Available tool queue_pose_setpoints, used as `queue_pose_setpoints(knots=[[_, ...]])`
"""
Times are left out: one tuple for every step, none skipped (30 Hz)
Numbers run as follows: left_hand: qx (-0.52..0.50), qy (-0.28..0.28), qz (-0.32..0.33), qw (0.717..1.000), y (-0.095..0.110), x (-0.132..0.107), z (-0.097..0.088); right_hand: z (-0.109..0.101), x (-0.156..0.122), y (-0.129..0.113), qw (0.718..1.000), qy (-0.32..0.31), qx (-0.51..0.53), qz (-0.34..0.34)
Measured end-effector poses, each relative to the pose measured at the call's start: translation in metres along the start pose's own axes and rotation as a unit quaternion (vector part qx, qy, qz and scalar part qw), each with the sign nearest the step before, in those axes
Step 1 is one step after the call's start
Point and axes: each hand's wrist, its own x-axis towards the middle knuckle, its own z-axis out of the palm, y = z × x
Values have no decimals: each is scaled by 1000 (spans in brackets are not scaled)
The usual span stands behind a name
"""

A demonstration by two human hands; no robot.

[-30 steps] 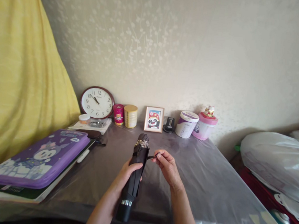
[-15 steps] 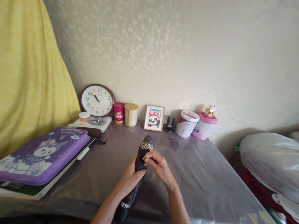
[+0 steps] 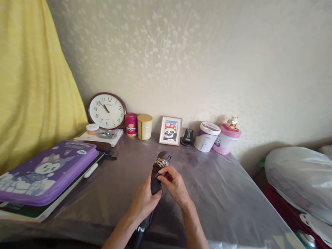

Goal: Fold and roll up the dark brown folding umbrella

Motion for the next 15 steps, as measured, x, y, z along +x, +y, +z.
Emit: queue_pose_setpoints(knots=[[4,1,3,1000,0,0,1,0,0,0,1000,10,-10,5],[5,4,7,1000,0,-1,1,0,0,-1,1000,17,-22,5],[2,7,10,1000,0,-1,2,1,0,-2,999,21,-38,1],[-5,9,14,1000,0,-1,2,1,0,-3,998,25,-57,-7],[-20,8,16,1000,1,-1,3,2,-1,-4,997,29,-76,-17],[-39,6,18,999,1,-1,3,3,-1,-5,995,32,-91,-24],[-62,5,17,998,2,-1,2,3,0,-6,994,37,-97,-28],[-86,2,14,996,4,-1,2,3,0,-7,994,45,-92,-24],[-109,-3,9,994,5,-1,1,3,0,-7,995,61,-77,-13],[-127,-8,3,992,7,-1,0,2,1,-6,994,90,-56,3],[-141,-11,-7,990,10,-1,-1,1,2,-6,990,132,-34,23],[-149,-12,-19,989,12,-1,-2,-1,3,-5,982,182,-13,44],[-153,-14,-30,988,14,-1,-3,-3,3,-3,972,227,9,66],[-155,-14,-39,987,15,-1,-4,-5,4,-2,962,256,35,89],[-158,-15,-43,986,17,-2,-5,-6,4,-1,955,262,70,116]])
